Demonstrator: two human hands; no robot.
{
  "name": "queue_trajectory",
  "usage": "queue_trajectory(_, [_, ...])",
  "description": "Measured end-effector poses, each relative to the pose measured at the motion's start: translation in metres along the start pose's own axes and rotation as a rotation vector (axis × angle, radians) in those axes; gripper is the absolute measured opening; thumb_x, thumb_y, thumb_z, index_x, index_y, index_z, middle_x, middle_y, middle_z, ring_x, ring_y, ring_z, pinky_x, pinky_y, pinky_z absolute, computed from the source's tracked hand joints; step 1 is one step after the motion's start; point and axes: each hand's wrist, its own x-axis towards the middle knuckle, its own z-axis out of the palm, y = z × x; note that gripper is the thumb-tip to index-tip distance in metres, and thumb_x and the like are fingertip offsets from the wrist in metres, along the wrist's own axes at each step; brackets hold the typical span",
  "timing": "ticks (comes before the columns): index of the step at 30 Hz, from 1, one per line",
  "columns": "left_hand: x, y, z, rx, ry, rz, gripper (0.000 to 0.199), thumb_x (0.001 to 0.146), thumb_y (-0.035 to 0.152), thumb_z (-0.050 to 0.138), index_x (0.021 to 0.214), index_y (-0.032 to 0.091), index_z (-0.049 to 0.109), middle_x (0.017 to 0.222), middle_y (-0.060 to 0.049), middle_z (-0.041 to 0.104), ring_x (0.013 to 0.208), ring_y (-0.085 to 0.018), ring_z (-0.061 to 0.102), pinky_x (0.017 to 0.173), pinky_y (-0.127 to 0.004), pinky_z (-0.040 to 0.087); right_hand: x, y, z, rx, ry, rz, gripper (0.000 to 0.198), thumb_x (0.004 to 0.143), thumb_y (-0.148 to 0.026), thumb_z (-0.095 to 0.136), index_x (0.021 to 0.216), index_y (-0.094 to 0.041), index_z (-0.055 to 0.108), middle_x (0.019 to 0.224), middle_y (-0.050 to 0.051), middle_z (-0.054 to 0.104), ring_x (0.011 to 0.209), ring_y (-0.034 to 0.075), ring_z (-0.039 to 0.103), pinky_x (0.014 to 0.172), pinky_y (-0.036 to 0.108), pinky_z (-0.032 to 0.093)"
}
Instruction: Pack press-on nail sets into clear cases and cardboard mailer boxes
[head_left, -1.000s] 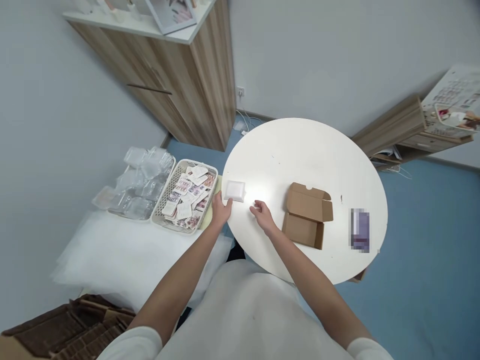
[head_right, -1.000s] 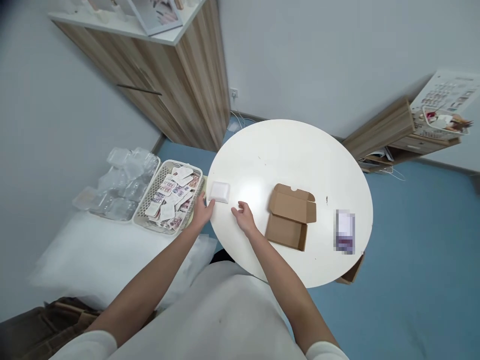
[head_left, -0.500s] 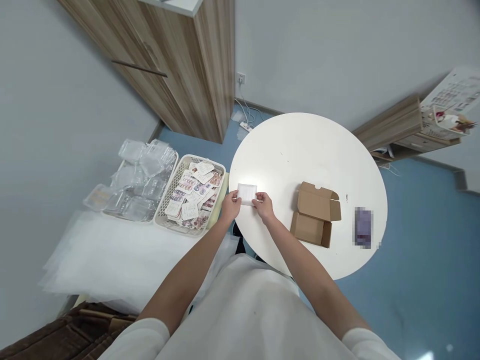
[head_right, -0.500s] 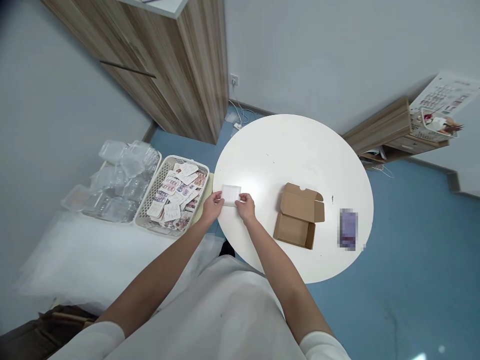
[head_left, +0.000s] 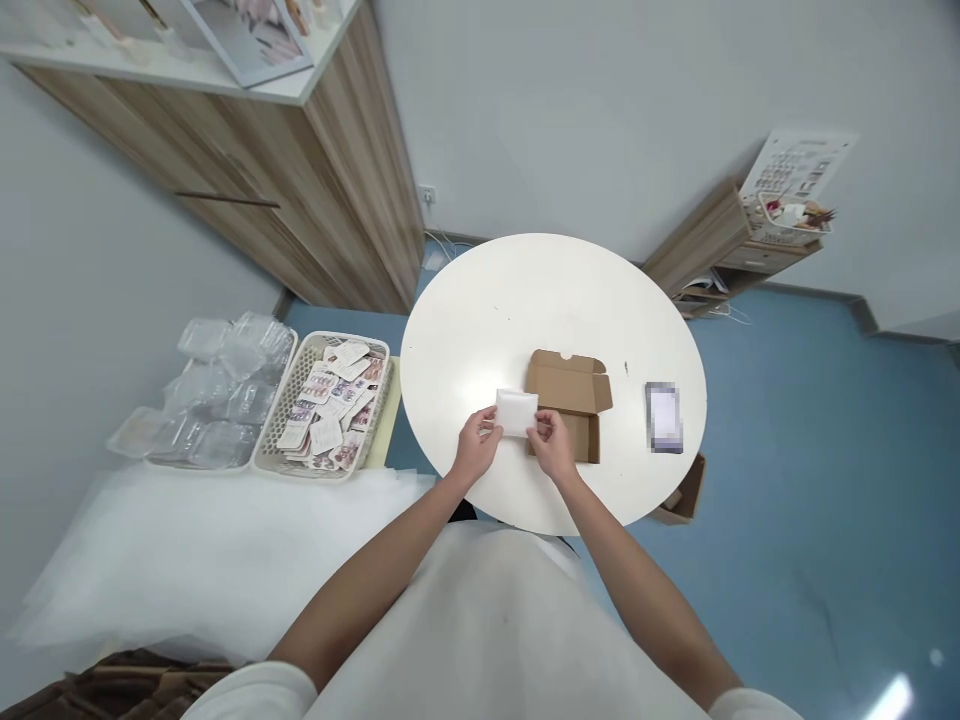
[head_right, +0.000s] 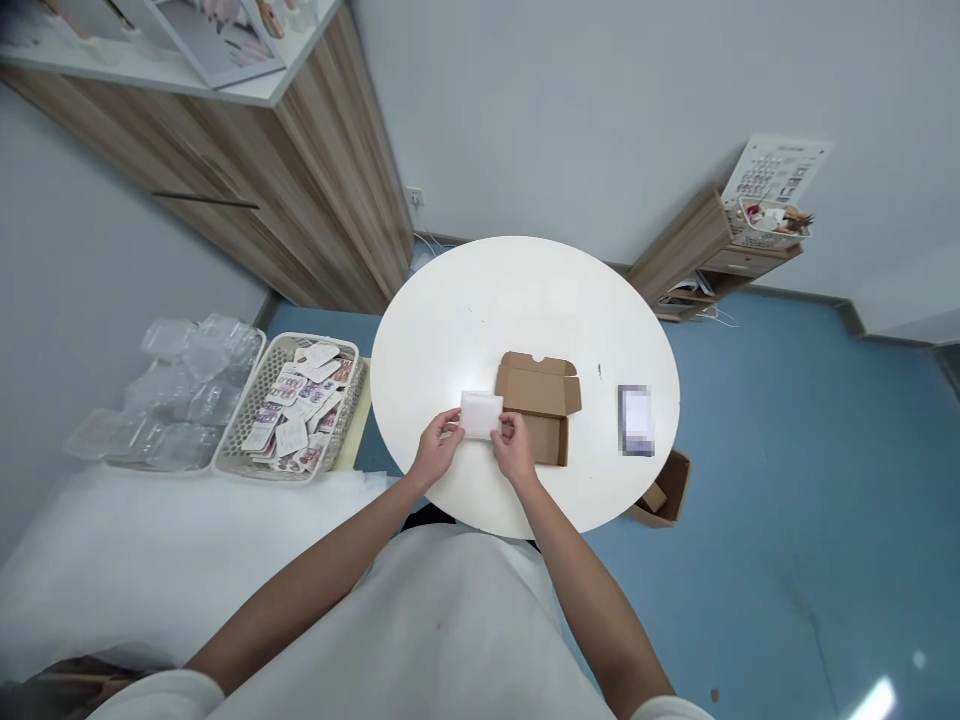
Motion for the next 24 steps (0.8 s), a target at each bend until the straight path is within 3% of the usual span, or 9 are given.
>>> queue_trajectory(5, [-0.011,0.007,0.063,0.162,-0.161,0.025,0.043,0.075,0.028,0.051,0.117,0.019,0.047,0.109,-0.009,0.051,0.089,-0.016,0.053,0.075,-0.030,0.046,-0.008,0.026,-0.069,-0.234,0.012,-0.023,0.021,0.070,-0.027,0.047,0.091,-0.022,0.045,0.091,0.003,0.057,0.073,0.016,0.055,0.066,0.031,0.045])
queue_trajectory(10, [-0.012,0.003,0.097,0.453,-0.253,-0.043,0.050,0.077,0.036,0.046,0.122,0.014,0.041,0.122,-0.014,0.046,0.112,-0.023,0.044,0.091,-0.034,0.034,-0.002,0.050,-0.094,-0.447,-0.107,-0.029,0.025,0.070,-0.020,0.044,0.095,-0.022,0.046,0.094,0.005,0.056,0.079,0.017,0.055,0.068,0.031,0.043])
queue_trajectory(15, [-0.011,0.000,0.107,0.644,-0.305,-0.145,0.053,0.075,0.043,0.044,0.118,0.012,0.045,0.126,-0.016,0.044,0.118,-0.026,0.039,0.095,-0.035,0.029,0.003,0.058,-0.091,-0.580,-0.243,-0.054,0.037,0.069,-0.016,0.049,0.106,-0.018,0.046,0.107,0.010,0.052,0.095,0.021,0.052,0.077,0.032,0.041])
queue_trajectory(18, [-0.014,0.002,0.107,0.695,-0.295,-0.126,0.050,0.075,0.043,0.044,0.114,0.012,0.049,0.124,-0.016,0.045,0.116,-0.026,0.041,0.094,-0.035,0.031,0.002,0.058,-0.091,-0.588,-0.260,-0.105,0.035,0.069,-0.016,0.051,0.105,-0.016,0.049,0.113,0.012,0.049,0.102,0.023,0.050,0.080,0.033,0.041])
queue_trajectory(21, [-0.016,0.009,0.101,0.680,-0.236,0.029,0.043,0.077,0.040,0.043,0.110,0.014,0.051,0.121,-0.013,0.048,0.113,-0.023,0.043,0.094,-0.034,0.032,0.002,0.055,-0.101,-0.477,-0.151,-0.242,0.030,0.073,-0.019,0.047,0.103,-0.019,0.051,0.118,0.010,0.046,0.106,0.021,0.047,0.084,0.034,0.040])
queue_trajectory(24, [-0.008,0.017,0.089,0.576,-0.066,0.109,0.041,0.078,0.040,0.043,0.112,0.018,0.049,0.120,-0.011,0.048,0.110,-0.022,0.044,0.091,-0.034,0.035,0.013,0.050,-0.119,-0.299,0.032,-0.274,0.035,0.075,-0.029,0.046,0.109,-0.021,0.048,0.116,0.009,0.047,0.103,0.020,0.047,0.084,0.034,0.041])
